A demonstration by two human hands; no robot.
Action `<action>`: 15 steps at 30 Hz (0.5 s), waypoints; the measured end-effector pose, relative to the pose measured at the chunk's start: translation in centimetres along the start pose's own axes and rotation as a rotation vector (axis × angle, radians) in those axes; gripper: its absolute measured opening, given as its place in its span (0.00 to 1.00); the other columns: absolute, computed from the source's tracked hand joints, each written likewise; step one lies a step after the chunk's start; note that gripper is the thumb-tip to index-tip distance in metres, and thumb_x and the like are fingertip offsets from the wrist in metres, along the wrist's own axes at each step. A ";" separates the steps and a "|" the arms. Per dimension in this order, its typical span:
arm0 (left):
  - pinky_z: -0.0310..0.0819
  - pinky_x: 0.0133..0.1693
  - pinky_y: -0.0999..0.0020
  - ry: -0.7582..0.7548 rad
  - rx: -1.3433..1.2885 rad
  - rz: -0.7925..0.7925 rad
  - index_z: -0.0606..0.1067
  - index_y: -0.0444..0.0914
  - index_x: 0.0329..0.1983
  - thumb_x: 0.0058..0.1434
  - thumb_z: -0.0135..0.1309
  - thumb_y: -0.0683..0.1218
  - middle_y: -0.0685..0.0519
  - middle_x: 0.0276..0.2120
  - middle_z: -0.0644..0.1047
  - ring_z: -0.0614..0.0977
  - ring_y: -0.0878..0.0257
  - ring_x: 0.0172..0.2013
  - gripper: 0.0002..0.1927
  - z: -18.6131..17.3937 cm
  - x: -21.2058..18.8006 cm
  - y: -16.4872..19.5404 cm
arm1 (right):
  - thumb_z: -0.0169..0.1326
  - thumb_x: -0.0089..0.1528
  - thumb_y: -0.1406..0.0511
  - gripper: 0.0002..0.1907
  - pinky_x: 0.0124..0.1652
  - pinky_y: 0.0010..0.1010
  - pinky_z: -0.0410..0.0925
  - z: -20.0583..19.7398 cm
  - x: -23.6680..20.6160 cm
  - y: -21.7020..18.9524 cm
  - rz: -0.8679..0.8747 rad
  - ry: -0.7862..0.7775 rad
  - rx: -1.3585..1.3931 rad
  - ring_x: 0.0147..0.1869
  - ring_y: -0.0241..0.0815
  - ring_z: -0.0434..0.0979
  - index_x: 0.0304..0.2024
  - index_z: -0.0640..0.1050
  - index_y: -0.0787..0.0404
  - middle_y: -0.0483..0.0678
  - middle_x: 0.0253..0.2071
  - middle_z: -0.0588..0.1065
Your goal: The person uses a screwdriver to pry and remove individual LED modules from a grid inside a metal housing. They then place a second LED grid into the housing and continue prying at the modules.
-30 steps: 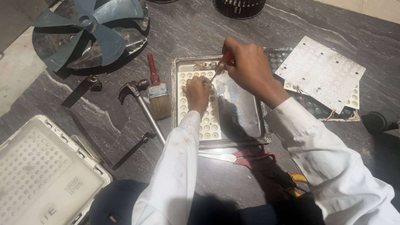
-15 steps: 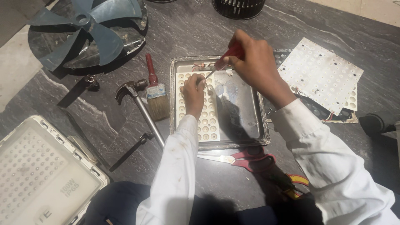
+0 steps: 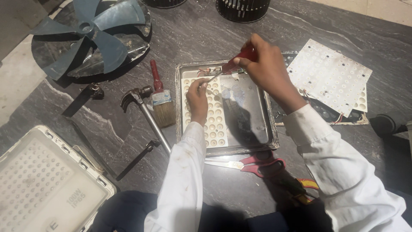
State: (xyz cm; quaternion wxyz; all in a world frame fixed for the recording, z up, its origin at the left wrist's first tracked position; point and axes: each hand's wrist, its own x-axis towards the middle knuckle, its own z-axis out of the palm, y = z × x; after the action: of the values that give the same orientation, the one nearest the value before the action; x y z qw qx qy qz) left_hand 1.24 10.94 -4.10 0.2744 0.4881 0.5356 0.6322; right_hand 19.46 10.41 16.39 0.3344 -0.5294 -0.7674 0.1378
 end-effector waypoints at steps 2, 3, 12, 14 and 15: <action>0.72 0.41 0.64 0.004 0.023 -0.012 0.80 0.36 0.44 0.66 0.51 0.39 0.51 0.38 0.82 0.80 0.62 0.37 0.08 0.0 0.0 -0.1 | 0.65 0.61 0.64 0.14 0.44 0.39 0.73 0.0 -0.1 0.3 0.075 -0.021 0.074 0.45 0.46 0.84 0.42 0.74 0.65 0.55 0.40 0.82; 0.72 0.41 0.64 0.006 0.033 -0.019 0.80 0.36 0.43 0.66 0.51 0.38 0.51 0.37 0.82 0.80 0.62 0.36 0.08 0.1 0.0 0.0 | 0.64 0.62 0.64 0.14 0.45 0.37 0.74 0.0 -0.1 0.5 0.113 -0.031 0.109 0.45 0.45 0.85 0.42 0.74 0.64 0.54 0.40 0.82; 0.73 0.44 0.63 -0.041 0.016 -0.057 0.78 0.36 0.44 0.68 0.49 0.38 0.51 0.38 0.82 0.80 0.62 0.39 0.07 0.1 0.0 0.3 | 0.61 0.64 0.64 0.13 0.28 0.26 0.65 -0.1 0.1 2.9 0.450 -0.070 0.399 0.28 0.33 0.70 0.44 0.72 0.63 0.44 0.31 0.73; 0.73 0.44 0.63 -0.046 0.027 -0.068 0.77 0.36 0.45 0.68 0.49 0.39 0.51 0.39 0.82 0.81 0.62 0.40 0.07 0.2 0.0 0.3 | 0.60 0.63 0.65 0.13 0.23 0.26 0.59 -0.2 0.0 3.7 0.479 -0.061 0.501 0.25 0.31 0.66 0.45 0.72 0.62 0.43 0.28 0.72; 0.73 0.44 0.63 -0.049 0.034 -0.073 0.77 0.36 0.45 0.69 0.49 0.39 0.51 0.40 0.82 0.81 0.61 0.41 0.07 0.1 0.0 0.3 | 0.60 0.63 0.66 0.13 0.21 0.26 0.55 -0.3 0.0 4.1 0.493 -0.057 0.552 0.23 0.31 0.64 0.46 0.72 0.62 0.43 0.27 0.72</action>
State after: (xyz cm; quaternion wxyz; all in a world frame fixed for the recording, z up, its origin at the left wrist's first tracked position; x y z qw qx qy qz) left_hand 1.41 10.93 -3.82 0.3021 0.4881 0.5567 0.6005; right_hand 22.61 12.00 14.26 0.3999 -0.5840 -0.5598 0.4309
